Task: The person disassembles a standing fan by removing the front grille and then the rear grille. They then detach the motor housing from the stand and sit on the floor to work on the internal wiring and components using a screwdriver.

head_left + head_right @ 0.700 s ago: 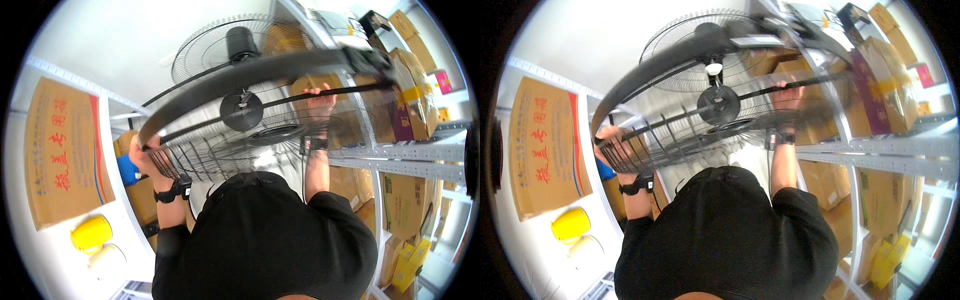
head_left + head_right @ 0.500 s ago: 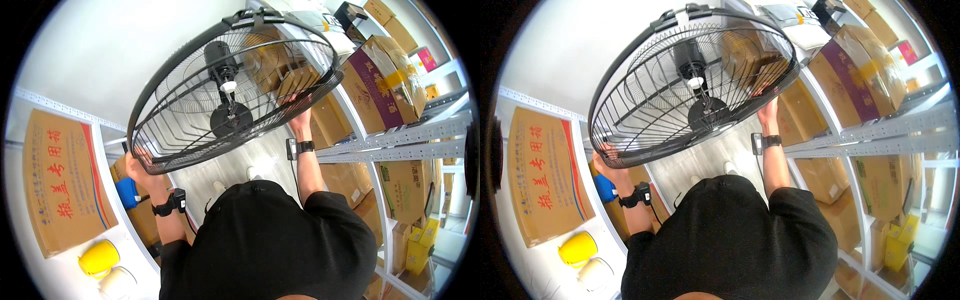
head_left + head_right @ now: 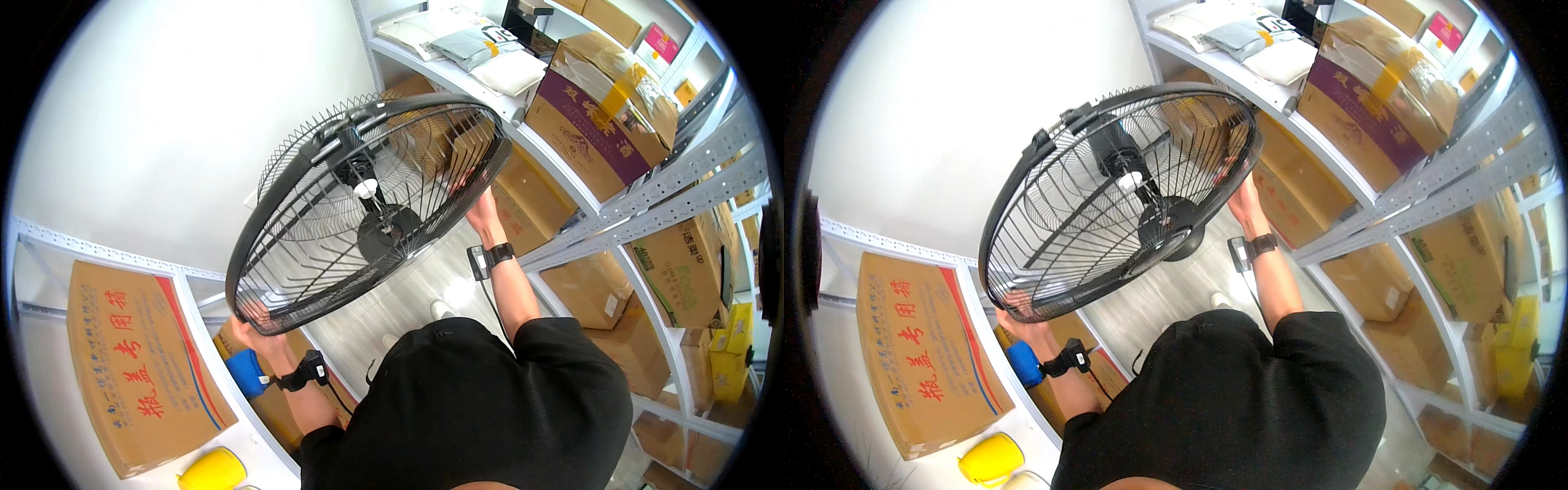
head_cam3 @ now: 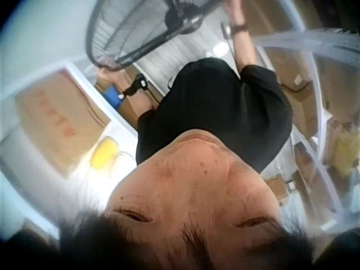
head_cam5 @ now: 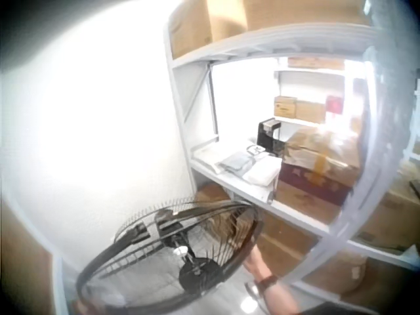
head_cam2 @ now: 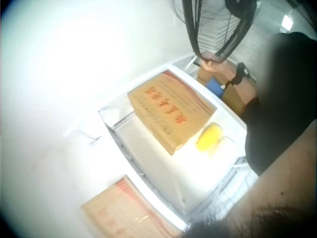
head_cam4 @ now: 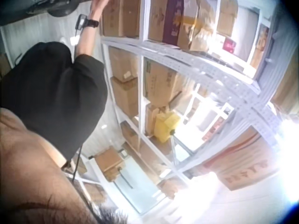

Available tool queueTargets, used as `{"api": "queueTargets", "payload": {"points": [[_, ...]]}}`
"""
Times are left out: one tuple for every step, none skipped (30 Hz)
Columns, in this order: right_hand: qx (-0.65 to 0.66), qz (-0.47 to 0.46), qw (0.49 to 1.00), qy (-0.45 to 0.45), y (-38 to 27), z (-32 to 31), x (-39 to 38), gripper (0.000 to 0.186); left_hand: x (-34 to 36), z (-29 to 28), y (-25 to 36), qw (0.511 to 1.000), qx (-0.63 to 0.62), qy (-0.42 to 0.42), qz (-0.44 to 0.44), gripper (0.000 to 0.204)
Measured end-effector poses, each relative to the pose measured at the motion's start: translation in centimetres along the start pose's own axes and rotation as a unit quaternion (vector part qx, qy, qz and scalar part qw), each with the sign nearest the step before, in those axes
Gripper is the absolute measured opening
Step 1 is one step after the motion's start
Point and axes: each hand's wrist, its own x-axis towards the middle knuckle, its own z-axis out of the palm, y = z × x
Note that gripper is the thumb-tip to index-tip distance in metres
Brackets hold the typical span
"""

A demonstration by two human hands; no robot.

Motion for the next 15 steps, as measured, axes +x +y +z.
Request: {"api": "queueTargets", "payload": {"points": [[0.002, 0.001, 1.000, -0.002, 0.1, 0.1, -0.1, 0.047, 0.1, -0.3, 0.4, 0.999, -0.012, -0.018, -0.026, 0.050], [0.004, 0.002, 1.000, -0.005, 0.1, 0.3, -0.1, 0.048, 0.3, -0.4, 0.5, 0.998, -0.039, 0.013, -0.049, 0.053], [-0.005, 0.002, 1.000, -0.005, 0.0, 0.3, -0.2, 0.048, 0.3, 0.2, 0.7, 0.994, -0.065, 0.044, -0.074, 0.057], [-0.014, 0.003, 1.000, -0.005, -0.1, 0.4, -0.1, 0.049, 0.3, 0.8, 1.1, 0.996, -0.038, 0.032, -0.068, 0.057], [-0.024, 0.003, 1.000, -0.005, -0.3, 0.5, 0.0, 0.049, 0.4, 1.4, 1.4, 0.998, -0.010, 0.019, -0.062, 0.058], [-0.025, -0.002, 1.000, -0.005, -0.3, 0.7, 0.2, 0.050, 0.7, 1.3, 1.3, 0.997, -0.021, 0.033, -0.062, 0.058], [-0.026, -0.007, 1.000, -0.005, -0.4, 0.9, 0.3, 0.051, 0.9, 0.8, 1.1, 0.996, -0.032, 0.046, -0.063, 0.058], [-0.027, -0.013, 1.000, -0.004, -0.5, 1.1, 0.5, 0.052, 1.0, 0.3, 1.2, 0.997, -0.035, 0.051, -0.055, 0.057], [-0.028, -0.017, 0.999, -0.022, -0.8, 1.4, 0.6, 0.051, 0.9, -0.1, 1.2, 0.996, -0.037, 0.058, -0.048, 0.056], [-0.030, -0.021, 0.999, -0.040, -1.4, 1.6, 0.7, 0.051, 1.0, -0.6, 1.3, 0.996, -0.040, 0.063, -0.041, 0.055], [-0.032, -0.026, 0.998, -0.057, -2.1, 1.7, 0.9, 0.051, 1.0, -0.9, 1.2, 0.996, -0.043, 0.073, -0.033, 0.054], [-0.056, -0.038, 0.996, -0.066, -3.1, 2.3, 1.0, 0.051, 1.1, -1.7, 0.9, 0.996, -0.065, 0.051, -0.042, 0.050], [-0.078, -0.046, 0.993, -0.075, -4.2, 3.4, 0.8, 0.050, 1.1, -2.8, 0.9, 0.995, -0.083, 0.029, -0.050, 0.045], [-0.102, -0.055, 0.990, -0.084, -5.4, 4.3, 0.8, 0.050, 1.2, -3.7, 0.8, 0.993, -0.102, 0.008, -0.061, 0.041], [-0.114, -0.070, 0.982, -0.131, -6.6, 4.9, 1.5, 0.049, 2.0, -6.2, 0.8, 0.983, -0.146, -0.066, -0.092, 0.033]]}}
